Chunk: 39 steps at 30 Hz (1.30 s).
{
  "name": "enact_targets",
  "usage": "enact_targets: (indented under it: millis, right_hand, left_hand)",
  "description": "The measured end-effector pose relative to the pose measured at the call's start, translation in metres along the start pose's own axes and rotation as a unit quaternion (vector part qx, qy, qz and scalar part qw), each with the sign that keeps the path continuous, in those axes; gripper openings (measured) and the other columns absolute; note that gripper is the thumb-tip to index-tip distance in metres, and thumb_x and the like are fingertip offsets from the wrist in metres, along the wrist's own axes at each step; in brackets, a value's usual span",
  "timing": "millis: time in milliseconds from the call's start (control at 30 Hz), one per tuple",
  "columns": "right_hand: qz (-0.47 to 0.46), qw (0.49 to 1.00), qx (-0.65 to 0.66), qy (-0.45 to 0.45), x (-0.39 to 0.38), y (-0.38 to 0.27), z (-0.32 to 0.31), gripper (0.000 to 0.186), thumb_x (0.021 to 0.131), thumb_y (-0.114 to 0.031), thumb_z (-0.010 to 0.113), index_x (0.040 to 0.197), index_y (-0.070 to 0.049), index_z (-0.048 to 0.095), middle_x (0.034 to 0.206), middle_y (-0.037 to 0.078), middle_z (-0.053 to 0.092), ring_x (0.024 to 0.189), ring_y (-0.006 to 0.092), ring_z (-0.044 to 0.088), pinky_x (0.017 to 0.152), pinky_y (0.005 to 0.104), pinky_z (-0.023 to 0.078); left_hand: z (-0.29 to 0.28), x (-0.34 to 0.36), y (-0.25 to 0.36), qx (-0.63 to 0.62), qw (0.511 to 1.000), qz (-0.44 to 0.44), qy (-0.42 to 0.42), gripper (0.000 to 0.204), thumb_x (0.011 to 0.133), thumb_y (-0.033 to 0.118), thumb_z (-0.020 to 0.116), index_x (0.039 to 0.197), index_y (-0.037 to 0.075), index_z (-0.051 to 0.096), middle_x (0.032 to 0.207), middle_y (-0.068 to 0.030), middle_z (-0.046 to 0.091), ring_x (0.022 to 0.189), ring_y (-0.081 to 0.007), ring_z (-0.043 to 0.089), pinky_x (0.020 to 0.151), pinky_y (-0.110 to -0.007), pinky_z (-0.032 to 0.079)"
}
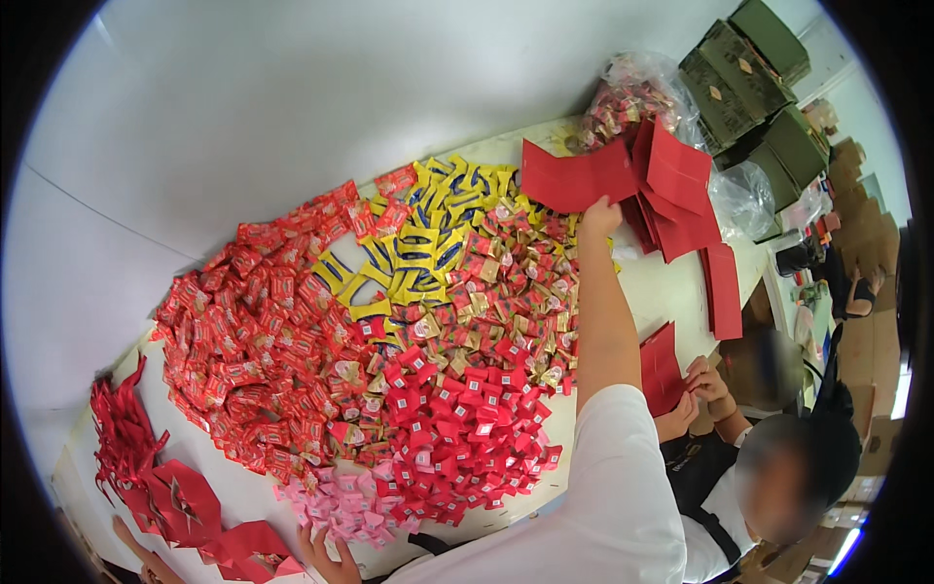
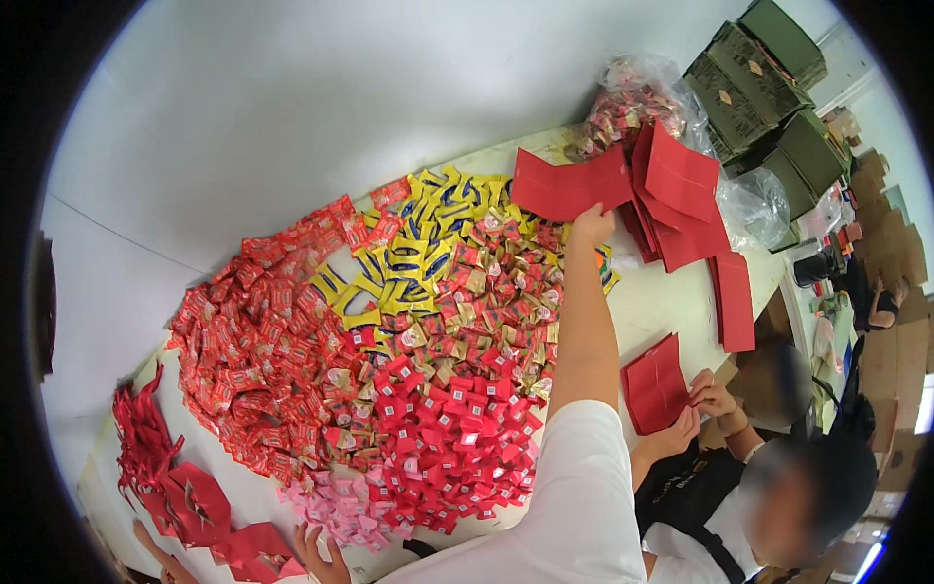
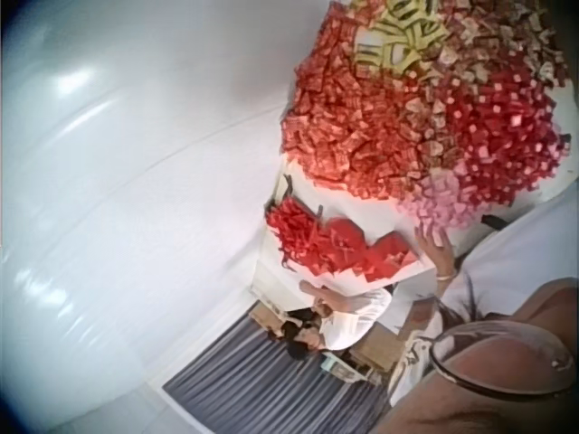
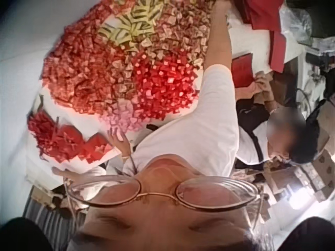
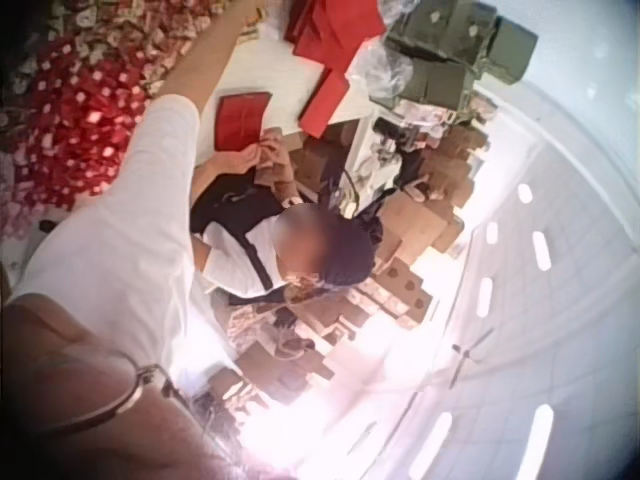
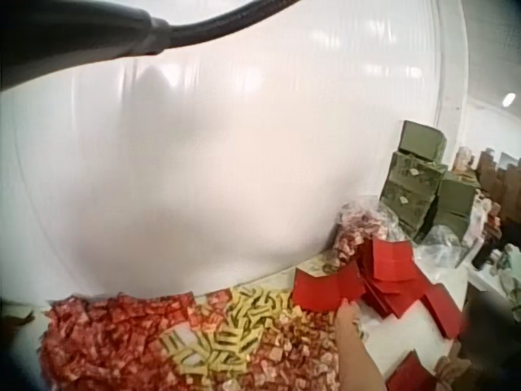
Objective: The person repeatedly picks small wrapped candies from piles on a table and places them into red paper envelopes, then folds the envelopes closed. The process is repeated continuously with multiple candy types and envelopes.
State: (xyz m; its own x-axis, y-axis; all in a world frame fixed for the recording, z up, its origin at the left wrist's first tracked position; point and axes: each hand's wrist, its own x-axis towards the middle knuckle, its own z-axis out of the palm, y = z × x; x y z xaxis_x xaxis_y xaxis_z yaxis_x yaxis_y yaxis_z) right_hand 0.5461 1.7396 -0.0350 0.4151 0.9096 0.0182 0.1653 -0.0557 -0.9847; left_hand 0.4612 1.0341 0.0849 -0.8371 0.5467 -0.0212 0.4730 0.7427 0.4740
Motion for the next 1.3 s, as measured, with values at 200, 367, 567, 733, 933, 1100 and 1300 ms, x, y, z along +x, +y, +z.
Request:
enact_targets:
  millis: [200,367,567,733,933,1100,1300]
  right_hand:
    - [-0.248,0.946,0.087,-0.188,-0.152,-0.13,-0.029,0.019,0.088,-0.014,0.054,0.089,0.005,0.054,0.072,0.008,0.056,0.066,0.0134,0.049,0.061,0.0296,0.042]
    - [-0.365,0.784,-0.031,-0.5,-0.341,-0.185,-0.104,0.01,0.088,-0.009,0.052,0.089,0.001,0.053,0.071,0.006,0.051,0.062,0.0099,0.044,0.056,0.025,0.038]
    - [0.005,0.748,0.111,-0.654,-0.497,-0.168,-0.166,0.018,0.092,-0.014,0.048,0.098,0.001,0.056,0.078,0.002,0.058,0.075,0.0057,0.051,0.065,0.0235,0.042]
    - [0.179,0.71,0.139,-0.667,-0.565,-0.143,-0.203,0.026,0.093,-0.019,0.048,0.105,0.002,0.055,0.094,0.002,0.06,0.083,0.0077,0.054,0.074,0.0216,0.043]
    - [0.221,0.685,0.134,-0.681,-0.612,-0.118,-0.224,0.028,0.093,-0.023,0.048,0.105,0.001,0.056,0.092,0.003,0.061,0.08,0.0075,0.055,0.071,0.0218,0.044]
    - [-0.104,0.77,-0.015,-0.63,-0.613,-0.103,-0.224,0.021,0.089,-0.02,0.052,0.099,-0.002,0.055,0.096,0.006,0.058,0.082,0.0152,0.054,0.071,0.0284,0.043]
    - [-0.771,0.329,-0.041,-0.544,-0.621,-0.121,-0.25,0.019,0.081,-0.02,0.055,0.094,-0.007,0.054,0.103,0.009,0.051,0.091,0.0175,0.046,0.073,0.0321,0.037]
  left_hand:
    - [-0.015,0.045,0.021,-0.118,0.993,0.018,0.0,0.043,0.079,0.008,0.058,0.12,0.002,0.046,0.133,-0.0201,0.034,0.128,-0.0369,0.026,0.103,-0.047,0.021]
    - [-0.084,0.117,0.095,-0.084,0.984,0.111,0.107,0.072,0.074,0.018,0.066,0.133,0.001,0.029,0.139,-0.0252,0.021,0.127,-0.0417,0.023,0.103,-0.05,0.02]
    - [-0.079,0.084,0.039,-0.19,0.981,0.036,-0.022,0.101,0.067,0.022,0.072,0.14,0.001,0.005,0.141,-0.0279,0.011,0.131,-0.0446,0.012,0.105,-0.046,0.02]
    - [-0.085,0.042,-0.037,-0.259,0.955,0.036,-0.14,0.107,0.062,0.017,0.071,0.139,-0.001,-0.002,0.141,-0.0293,0.007,0.131,-0.044,0.013,0.104,-0.043,0.026]
    - [-0.088,0.005,-0.077,-0.269,0.957,-0.014,-0.111,0.099,0.063,0.01,0.064,0.139,0.002,0.0,0.134,-0.0253,0.024,0.12,-0.0384,0.034,0.094,-0.04,0.039]
    - [-0.108,0.001,-0.101,-0.483,0.843,-0.15,-0.181,0.081,0.068,0.008,0.056,0.139,0.004,0.016,0.124,-0.021,0.04,0.104,-0.0259,0.048,0.085,-0.032,0.042]
    - [-0.102,-0.012,-0.111,-0.345,0.906,-0.107,-0.219,0.071,0.071,0.012,0.052,0.138,0.013,0.029,0.12,-0.0236,0.04,0.099,-0.0286,0.049,0.085,-0.032,0.041]
